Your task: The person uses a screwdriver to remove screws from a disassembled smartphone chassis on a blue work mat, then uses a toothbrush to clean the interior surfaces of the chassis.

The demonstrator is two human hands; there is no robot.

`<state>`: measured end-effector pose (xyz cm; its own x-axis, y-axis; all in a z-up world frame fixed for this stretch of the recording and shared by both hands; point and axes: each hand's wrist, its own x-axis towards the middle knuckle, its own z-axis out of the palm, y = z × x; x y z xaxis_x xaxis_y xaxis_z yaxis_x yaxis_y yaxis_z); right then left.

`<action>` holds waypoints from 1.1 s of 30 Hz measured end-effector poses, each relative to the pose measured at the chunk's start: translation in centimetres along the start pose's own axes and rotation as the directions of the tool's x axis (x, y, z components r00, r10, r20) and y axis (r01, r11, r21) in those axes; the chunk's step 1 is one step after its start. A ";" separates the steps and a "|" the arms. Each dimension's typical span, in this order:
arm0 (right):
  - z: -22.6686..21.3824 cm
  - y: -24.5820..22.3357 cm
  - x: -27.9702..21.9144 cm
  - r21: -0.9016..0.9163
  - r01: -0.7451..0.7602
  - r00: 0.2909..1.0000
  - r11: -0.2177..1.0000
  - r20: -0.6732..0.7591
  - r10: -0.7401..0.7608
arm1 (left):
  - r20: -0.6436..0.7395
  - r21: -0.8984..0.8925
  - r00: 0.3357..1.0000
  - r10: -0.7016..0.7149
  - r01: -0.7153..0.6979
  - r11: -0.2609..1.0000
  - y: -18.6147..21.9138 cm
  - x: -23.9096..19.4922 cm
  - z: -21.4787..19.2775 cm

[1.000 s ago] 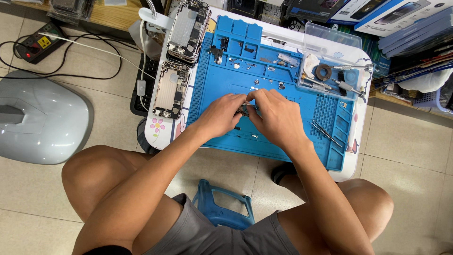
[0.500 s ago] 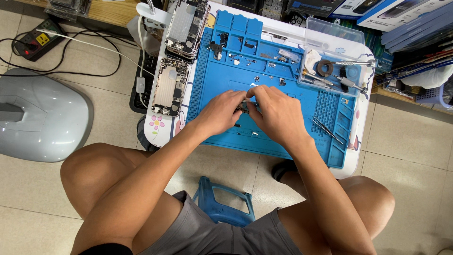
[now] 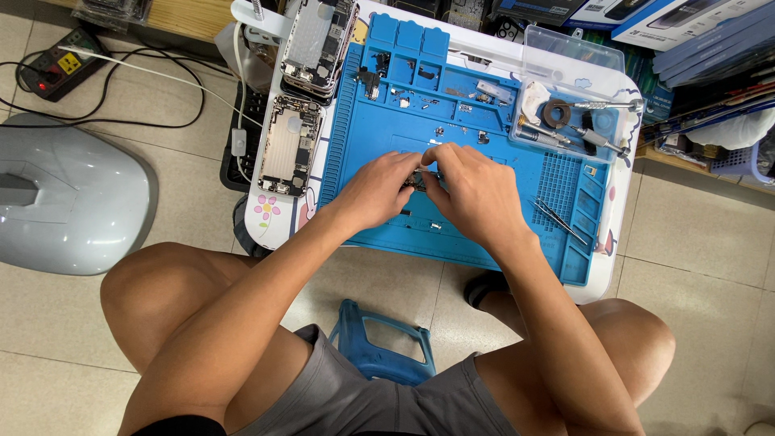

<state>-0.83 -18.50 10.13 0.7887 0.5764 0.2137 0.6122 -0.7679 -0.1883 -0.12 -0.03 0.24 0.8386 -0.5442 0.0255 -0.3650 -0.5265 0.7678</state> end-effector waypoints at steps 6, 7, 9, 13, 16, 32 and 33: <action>-0.2 -0.3 0.0 -0.018 0.007 1.000 1.000 -0.008 -0.007 | -0.001 -0.011 1.000 0.002 -0.002 1.000 -0.7 0.0 0.5; 0.0 -0.3 -0.1 -0.017 0.007 1.000 1.000 -0.008 -0.008 | -0.001 -0.011 1.000 0.001 -0.001 1.000 -0.6 0.0 0.4; 0.3 -0.2 -0.2 -0.052 0.020 0.999 0.998 -0.031 -0.022 | -0.015 -0.030 1.000 0.012 -0.013 0.999 -0.4 -0.1 0.3; 2.0 -0.2 -0.7 -0.183 0.032 0.998 0.983 -0.042 -0.041 | -0.012 -0.034 1.000 -0.016 0.016 0.999 -0.2 0.0 0.4; 2.3 -0.7 -0.5 -0.246 0.024 0.998 0.969 -0.050 -0.037 | -0.034 -0.017 0.999 -0.020 0.019 1.000 0.0 -0.2 0.2; 1.4 0.6 -0.5 -0.049 -0.010 0.996 0.999 0.083 0.014 | -0.016 -0.036 1.000 -0.010 0.009 0.999 -0.3 -0.3 0.4; 1.7 1.0 -0.8 -0.056 -0.024 0.997 0.998 0.077 0.028 | -0.026 -0.042 1.000 0.000 -0.001 0.999 -0.4 -0.3 0.5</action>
<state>-0.73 -19.20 8.13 0.8076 0.5745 0.1335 0.5892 -0.7959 -0.1393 -0.41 0.05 -0.39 0.8488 -0.5270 0.0425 -0.3490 -0.4982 0.7937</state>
